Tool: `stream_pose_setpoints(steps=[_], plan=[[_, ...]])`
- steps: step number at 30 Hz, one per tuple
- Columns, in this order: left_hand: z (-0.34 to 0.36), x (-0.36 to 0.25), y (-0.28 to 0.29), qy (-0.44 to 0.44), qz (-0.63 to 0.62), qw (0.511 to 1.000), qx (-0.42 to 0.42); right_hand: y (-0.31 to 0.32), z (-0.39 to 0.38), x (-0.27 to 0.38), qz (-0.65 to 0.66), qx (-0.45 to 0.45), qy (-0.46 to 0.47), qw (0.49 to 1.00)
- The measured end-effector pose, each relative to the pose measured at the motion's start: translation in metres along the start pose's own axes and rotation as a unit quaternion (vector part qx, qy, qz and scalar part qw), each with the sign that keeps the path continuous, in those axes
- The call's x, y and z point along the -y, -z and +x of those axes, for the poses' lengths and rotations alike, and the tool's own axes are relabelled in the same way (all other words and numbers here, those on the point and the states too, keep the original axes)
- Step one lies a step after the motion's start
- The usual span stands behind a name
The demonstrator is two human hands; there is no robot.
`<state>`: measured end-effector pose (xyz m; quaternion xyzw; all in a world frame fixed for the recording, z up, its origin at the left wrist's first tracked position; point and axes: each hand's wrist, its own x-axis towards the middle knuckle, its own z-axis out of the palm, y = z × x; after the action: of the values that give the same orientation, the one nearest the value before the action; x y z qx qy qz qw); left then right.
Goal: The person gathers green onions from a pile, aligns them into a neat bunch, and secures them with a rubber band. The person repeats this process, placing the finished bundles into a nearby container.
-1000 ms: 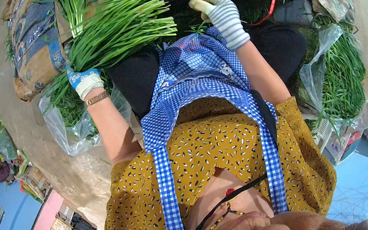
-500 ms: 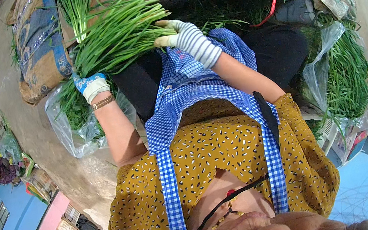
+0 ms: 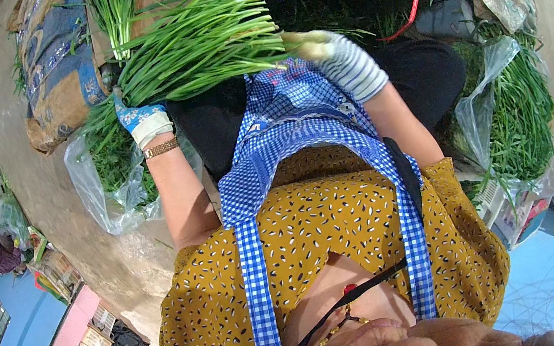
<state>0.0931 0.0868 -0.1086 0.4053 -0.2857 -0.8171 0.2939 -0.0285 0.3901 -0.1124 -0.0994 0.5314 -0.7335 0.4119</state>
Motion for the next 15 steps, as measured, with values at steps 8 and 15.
stream_pose_setpoints(steps=[8,15], plan=[[0.004,-0.005,0.013,-0.015,-0.035,0.999,-0.015,0.051,-0.018,0.034,-0.794,-0.185,0.182,0.550],[0.009,0.000,0.008,-0.037,-0.059,0.996,0.047,-0.045,0.059,-0.029,-0.062,-0.038,0.056,0.996]])
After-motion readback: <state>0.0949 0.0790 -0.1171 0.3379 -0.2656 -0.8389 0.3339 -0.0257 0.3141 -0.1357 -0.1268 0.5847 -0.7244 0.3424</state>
